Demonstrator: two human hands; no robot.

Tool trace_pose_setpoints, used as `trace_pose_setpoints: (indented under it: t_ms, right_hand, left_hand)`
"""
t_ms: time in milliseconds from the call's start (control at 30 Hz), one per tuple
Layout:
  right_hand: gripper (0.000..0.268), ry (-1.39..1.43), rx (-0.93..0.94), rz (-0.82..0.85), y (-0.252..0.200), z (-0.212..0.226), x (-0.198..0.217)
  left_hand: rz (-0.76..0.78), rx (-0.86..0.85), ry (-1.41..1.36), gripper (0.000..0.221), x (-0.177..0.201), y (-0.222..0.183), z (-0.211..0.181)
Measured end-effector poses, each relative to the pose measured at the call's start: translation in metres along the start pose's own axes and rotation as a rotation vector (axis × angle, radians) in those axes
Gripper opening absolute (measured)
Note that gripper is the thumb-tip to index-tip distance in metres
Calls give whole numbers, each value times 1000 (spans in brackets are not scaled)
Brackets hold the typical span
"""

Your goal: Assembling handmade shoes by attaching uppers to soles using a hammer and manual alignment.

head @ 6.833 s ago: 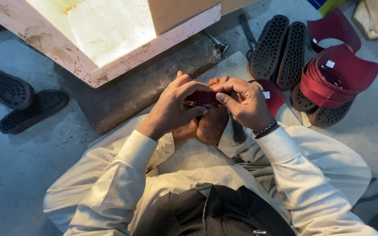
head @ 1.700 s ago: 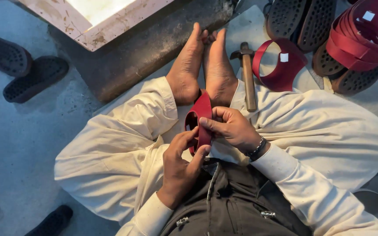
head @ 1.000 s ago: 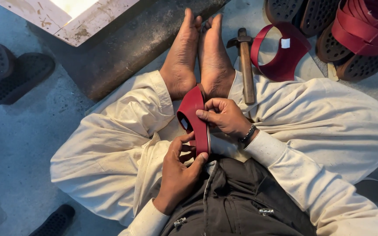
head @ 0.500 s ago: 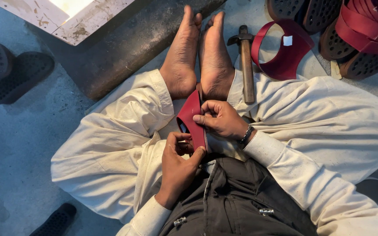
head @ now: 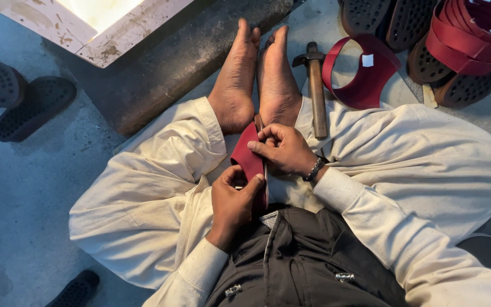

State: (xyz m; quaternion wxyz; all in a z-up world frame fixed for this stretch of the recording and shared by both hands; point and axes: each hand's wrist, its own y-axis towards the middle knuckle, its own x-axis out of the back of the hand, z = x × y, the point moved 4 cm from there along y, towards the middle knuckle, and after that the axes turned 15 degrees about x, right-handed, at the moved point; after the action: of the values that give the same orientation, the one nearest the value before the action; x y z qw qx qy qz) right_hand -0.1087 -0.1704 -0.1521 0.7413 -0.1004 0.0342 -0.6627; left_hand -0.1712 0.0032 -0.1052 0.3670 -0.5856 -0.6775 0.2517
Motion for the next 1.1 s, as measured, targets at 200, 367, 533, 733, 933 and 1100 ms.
trace_pose_setpoints:
  t_ms: [200,367,533,733,933,1100]
  right_hand:
    - [27,-94,38,23,10,-18,3]
    - [25,-41,24,19,11,-29,2]
    - [23,-82,70,30,8,-25,0]
    - [23,-116,123,-8,0,0,3]
    - [39,-268,510,-57,-13,83,11]
    - [41,-281,603,-64,-20,65,4]
  left_hand:
    - [-17,-14,-13,21,0,0,0]
    - [-45,-13,-19,20,-2,1,-1]
    - [-89,21,-36,17,-7,3,-10]
    - [-121,3,-6,18,-14,8,-19]
    - [-93,-200,-79,17,-12,-11,-36]
    - [-10,-82,-118,18,-13,-8,-26]
